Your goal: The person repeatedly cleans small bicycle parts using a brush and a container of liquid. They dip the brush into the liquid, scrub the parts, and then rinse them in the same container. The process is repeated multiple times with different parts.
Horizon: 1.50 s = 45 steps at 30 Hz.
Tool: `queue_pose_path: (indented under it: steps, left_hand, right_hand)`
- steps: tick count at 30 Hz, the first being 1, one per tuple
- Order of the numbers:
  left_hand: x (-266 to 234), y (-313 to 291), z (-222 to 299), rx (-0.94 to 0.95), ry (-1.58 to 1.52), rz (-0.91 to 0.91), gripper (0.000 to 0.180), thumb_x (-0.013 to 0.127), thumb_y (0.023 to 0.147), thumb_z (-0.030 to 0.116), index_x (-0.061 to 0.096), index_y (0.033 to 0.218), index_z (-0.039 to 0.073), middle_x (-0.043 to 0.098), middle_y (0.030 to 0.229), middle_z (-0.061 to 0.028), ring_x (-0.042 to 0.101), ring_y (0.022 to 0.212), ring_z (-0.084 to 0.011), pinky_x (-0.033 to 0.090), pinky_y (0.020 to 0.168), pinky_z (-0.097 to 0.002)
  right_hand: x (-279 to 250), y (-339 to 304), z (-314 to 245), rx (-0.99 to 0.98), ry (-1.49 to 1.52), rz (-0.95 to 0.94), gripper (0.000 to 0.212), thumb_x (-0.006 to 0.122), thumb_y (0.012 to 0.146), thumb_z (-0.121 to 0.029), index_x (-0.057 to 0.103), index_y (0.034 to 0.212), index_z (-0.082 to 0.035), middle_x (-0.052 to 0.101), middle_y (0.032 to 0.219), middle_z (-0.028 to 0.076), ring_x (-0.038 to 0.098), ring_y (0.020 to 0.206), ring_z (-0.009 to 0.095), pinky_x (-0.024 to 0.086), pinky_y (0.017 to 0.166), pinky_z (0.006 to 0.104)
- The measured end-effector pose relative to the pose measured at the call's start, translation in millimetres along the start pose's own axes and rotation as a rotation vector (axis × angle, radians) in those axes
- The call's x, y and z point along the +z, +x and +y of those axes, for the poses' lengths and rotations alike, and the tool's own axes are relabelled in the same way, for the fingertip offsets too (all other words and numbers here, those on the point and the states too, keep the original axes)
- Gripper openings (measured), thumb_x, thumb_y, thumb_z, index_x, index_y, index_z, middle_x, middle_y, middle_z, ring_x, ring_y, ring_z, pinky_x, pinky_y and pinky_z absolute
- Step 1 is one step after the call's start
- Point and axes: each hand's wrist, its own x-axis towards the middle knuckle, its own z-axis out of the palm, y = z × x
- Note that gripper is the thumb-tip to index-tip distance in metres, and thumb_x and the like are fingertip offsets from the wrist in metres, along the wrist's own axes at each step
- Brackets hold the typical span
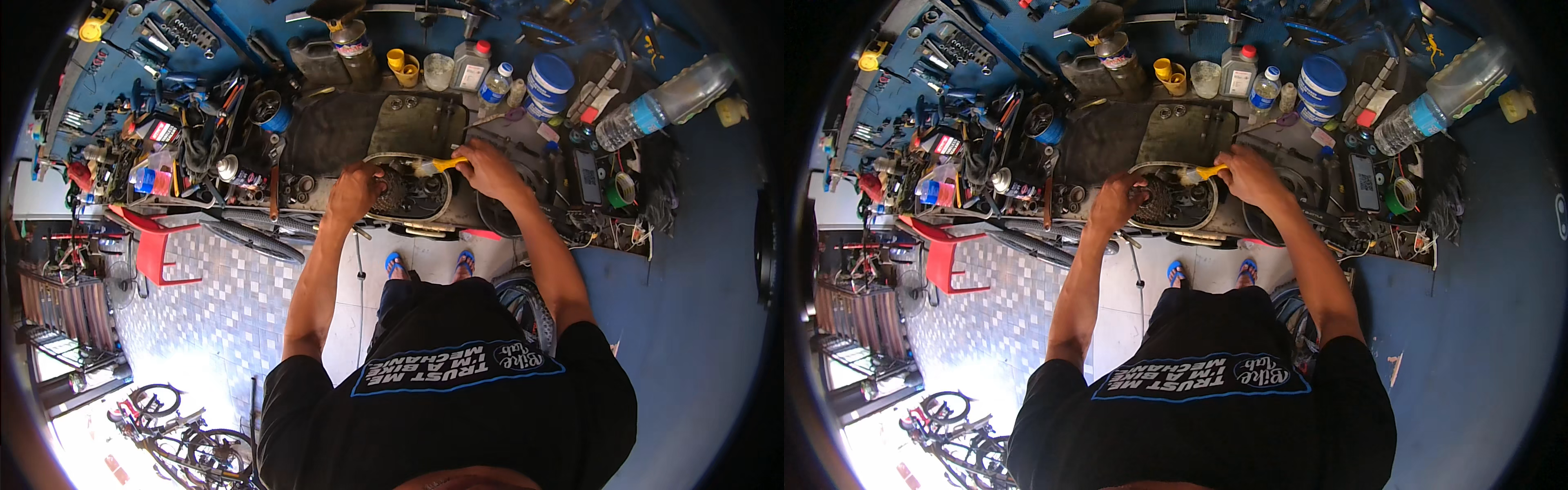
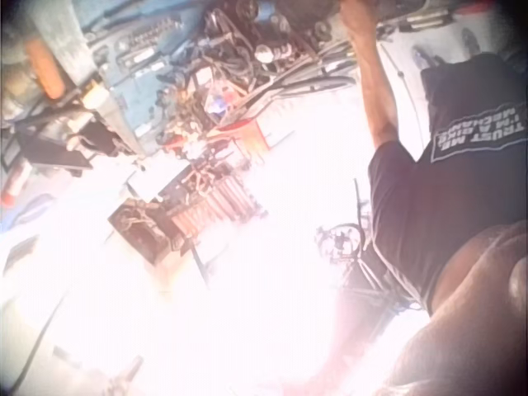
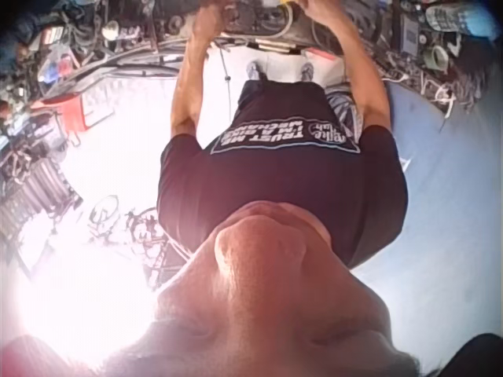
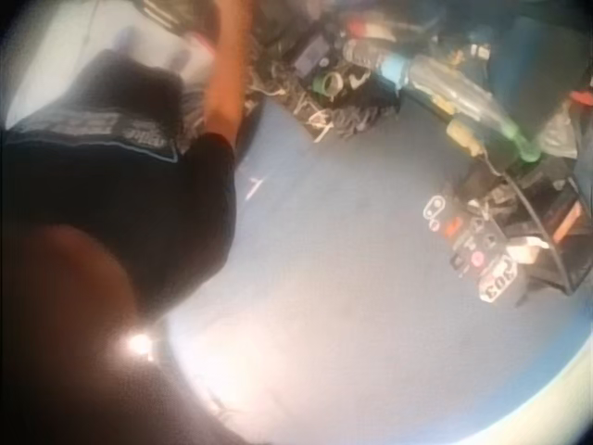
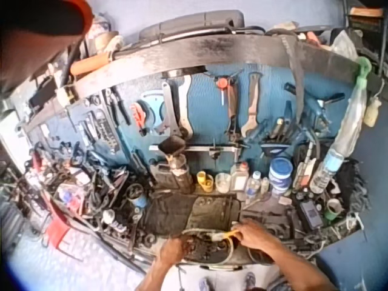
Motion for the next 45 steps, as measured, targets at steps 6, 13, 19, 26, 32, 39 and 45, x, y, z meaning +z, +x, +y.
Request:
queue_pose_path:
  steps: [6,13,19,26,32,39,45]
  left_hand:
    - [14,10,4,-0.023,0.134,0.044,0.03,0.081,0.081,0.011,0.076,0.111,0.011,0.07,0.112,-0.0171,0.065,0.111,-0.0397,0.055,0.091,-0.049]
    - [31,47,21,-0.022,0.402,-0.148,0.03,0.073,0.087,0.013,0.074,0.117,0.019,0.067,0.119,-0.0126,0.063,0.119,-0.0367,0.055,0.099,-0.0474]
    - [22,63,13,0.028,0.391,-0.274,0.028,0.071,0.086,0.01,0.072,0.113,0.015,0.068,0.118,-0.0121,0.065,0.116,-0.0352,0.057,0.097,-0.0465]
    - [34,32,-5,-0.098,-0.591,-0.09,0.023,0.072,0.088,0.001,0.062,0.11,0.001,0.067,0.098,-0.0093,0.072,0.095,-0.021,0.061,0.081,-0.0364]
    - [49,-3,11,-0.285,-0.802,-0.073,0.036,0.083,0.086,0.005,0.061,0.113,-0.004,0.067,0.096,-0.009,0.07,0.087,-0.0186,0.063,0.079,-0.0342]
    - [56,-26,15,-0.064,-0.301,0.169,0.037,0.088,0.081,0.011,0.068,0.111,-0.001,0.074,0.099,-0.0111,0.072,0.086,-0.0199,0.058,0.075,-0.0332]
    - [48,-30,28,-0.272,-0.285,0.176,0.035,0.088,0.081,0.012,0.072,0.11,0.0,0.075,0.09,-0.0118,0.072,0.084,-0.0191,0.058,0.078,-0.032]
  right_hand:
    - [-28,-26,-21,0.008,0.016,0.059,0.024,0.07,0.092,-0.016,0.072,0.113,-0.005,0.066,0.104,0.016,0.066,0.101,0.037,0.054,0.087,0.0463]
    - [-13,-59,-43,-0.016,-0.087,0.014,0.023,0.072,0.091,-0.02,0.072,0.109,-0.007,0.066,0.101,0.012,0.067,0.099,0.032,0.056,0.083,0.0462]
    - [5,-65,-49,0.032,0.02,0.046,0.031,0.076,0.09,-0.032,0.071,0.109,-0.009,0.069,0.096,0.01,0.07,0.092,0.031,0.057,0.079,0.0446]
    - [25,-52,-46,-0.072,0.295,-0.049,0.038,0.079,0.088,-0.04,0.07,0.11,-0.011,0.072,0.098,0.012,0.07,0.088,0.033,0.054,0.074,0.043]
    - [55,-31,-29,-0.157,0.343,0.018,0.034,0.079,0.086,-0.039,0.071,0.098,-0.008,0.071,0.084,0.016,0.07,0.077,0.036,0.054,0.067,0.0436]
    - [49,-11,-39,0.162,0.68,0.113,0.033,0.071,0.097,-0.04,0.069,0.092,-0.007,0.07,0.077,0.011,0.069,0.07,0.023,0.051,0.063,0.0363]
    - [47,-8,-52,0.087,0.675,0.219,0.032,0.073,0.098,-0.035,0.067,0.092,-0.005,0.07,0.079,0.009,0.065,0.069,0.019,0.051,0.066,0.0342]
